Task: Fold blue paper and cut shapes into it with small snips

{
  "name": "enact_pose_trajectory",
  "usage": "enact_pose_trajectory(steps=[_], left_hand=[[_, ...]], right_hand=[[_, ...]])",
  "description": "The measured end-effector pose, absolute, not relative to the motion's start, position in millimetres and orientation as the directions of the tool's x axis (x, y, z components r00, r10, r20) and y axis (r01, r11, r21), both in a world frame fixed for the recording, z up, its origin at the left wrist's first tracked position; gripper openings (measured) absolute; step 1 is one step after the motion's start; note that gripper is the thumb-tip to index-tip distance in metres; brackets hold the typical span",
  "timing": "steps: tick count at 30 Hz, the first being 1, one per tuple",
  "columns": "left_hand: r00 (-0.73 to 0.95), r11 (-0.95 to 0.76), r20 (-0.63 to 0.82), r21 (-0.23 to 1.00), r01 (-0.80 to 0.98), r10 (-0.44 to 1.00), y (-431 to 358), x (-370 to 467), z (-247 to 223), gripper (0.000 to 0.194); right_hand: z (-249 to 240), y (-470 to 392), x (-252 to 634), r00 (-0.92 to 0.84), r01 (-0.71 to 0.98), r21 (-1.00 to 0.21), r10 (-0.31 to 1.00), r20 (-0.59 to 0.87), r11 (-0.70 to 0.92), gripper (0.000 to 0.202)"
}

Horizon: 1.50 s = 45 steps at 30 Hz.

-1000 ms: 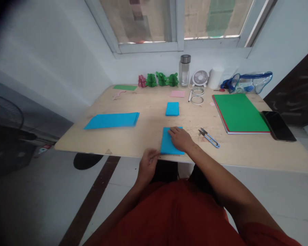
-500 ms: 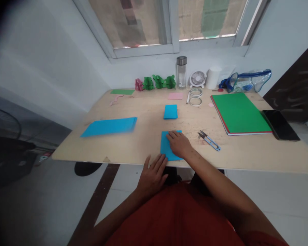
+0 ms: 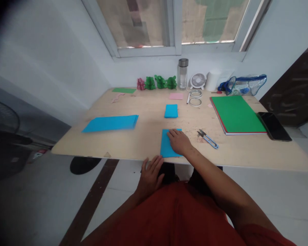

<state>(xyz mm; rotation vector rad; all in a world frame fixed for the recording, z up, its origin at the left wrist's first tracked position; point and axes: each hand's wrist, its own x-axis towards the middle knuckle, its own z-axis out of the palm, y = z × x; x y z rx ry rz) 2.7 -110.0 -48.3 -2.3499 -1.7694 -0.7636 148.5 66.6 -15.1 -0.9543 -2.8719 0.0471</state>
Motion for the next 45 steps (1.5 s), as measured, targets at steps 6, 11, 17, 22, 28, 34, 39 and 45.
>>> enact_pose_trajectory(steps=[6, 11, 17, 22, 28, 34, 39, 45], left_hand=[[0.13, -0.233, 0.381, 0.237, 0.943, 0.915, -21, -23, -10, 0.045], [0.256, -0.292, 0.19, 0.196, 0.936, 0.948, 17, -19, -28, 0.047], [0.277, -0.301, 0.162, 0.148, 0.942, 0.947, 6, -17, -35, 0.052], [0.29, -0.309, 0.15, 0.126, 0.943, 0.945, 9, -21, -40, 0.052], [0.289, -0.312, 0.157, 0.145, 0.939, 0.944, 10, -22, -43, 0.053], [0.284, -0.311, 0.165, 0.169, 0.935, 0.944, 9, -21, -39, 0.053], [0.287, -0.315, 0.169, 0.171, 0.934, 0.943, 10, -22, -40, 0.053], [0.277, -0.303, 0.161, 0.165, 0.939, 0.947, 10, -20, -41, 0.054]], right_hand=[[-16, 65, 149, -0.794, 0.59, -0.067, 0.594, 0.127, 0.804, 0.043], [-16, 65, 148, -0.792, 0.587, -0.085, 0.593, 0.147, 0.805, 0.044], [-6, 59, 148, -0.771, 0.618, -0.091, 0.625, 0.125, 0.781, 0.042], [-2, 6, 152, -0.806, 0.548, -0.046, 0.542, 0.239, 0.835, 0.039], [-13, -38, 152, -0.781, 0.548, -0.088, 0.547, 0.303, 0.832, 0.041], [-24, -41, 154, -0.793, 0.517, -0.138, 0.533, 0.295, 0.845, 0.04], [-25, -43, 159, -0.802, 0.515, -0.105, 0.522, 0.291, 0.851, 0.038], [-21, -47, 201, -0.752, 0.63, 0.033, 0.598, 0.278, 0.776, 0.036]])
